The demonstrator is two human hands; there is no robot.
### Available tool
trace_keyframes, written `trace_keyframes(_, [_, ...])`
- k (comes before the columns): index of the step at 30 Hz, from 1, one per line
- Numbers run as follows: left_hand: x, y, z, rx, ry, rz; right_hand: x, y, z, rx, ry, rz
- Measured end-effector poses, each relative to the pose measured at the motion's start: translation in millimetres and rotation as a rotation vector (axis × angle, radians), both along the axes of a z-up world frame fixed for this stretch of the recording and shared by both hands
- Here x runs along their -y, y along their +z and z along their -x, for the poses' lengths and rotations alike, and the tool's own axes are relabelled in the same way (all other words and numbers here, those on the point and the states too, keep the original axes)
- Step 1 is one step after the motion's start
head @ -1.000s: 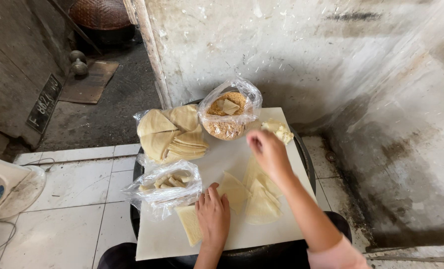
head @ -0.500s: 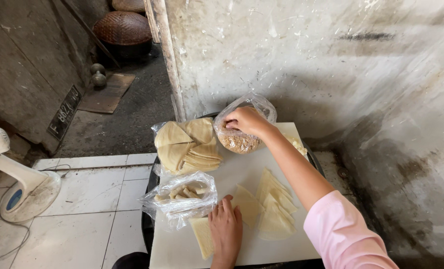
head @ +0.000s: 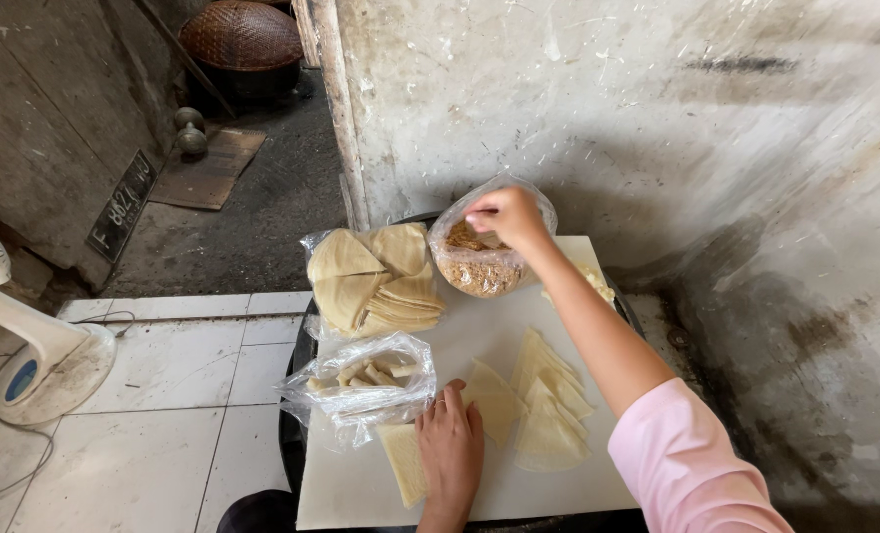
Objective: The person assembles spring rolls by placing a granular filling onto thin triangular wrappers, folding them into cones, and stacking the finished units. The person handles wrappers, filling, and completed rolls by hand on a white cutting board.
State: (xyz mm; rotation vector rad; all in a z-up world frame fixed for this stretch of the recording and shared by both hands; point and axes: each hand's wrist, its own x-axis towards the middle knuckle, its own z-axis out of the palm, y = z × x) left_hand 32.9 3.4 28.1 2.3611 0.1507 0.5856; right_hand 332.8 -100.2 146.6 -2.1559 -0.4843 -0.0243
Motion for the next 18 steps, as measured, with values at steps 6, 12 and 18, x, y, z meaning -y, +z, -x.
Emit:
trace_keyframes(6, [-1,5,0,-0.157,-0.008,0.137,48,9,23,-0.374,0.043,-0.412])
trace_keyframes(12, [-2,-4,-1,0.074,0.009,0.114,65,-44,129,-0.552,0.247,-0.22])
trace_keyframes(18, [-4,-11,0,0.076,-0.024,0.176,43,-82,223,-0.059,0.23,0.21])
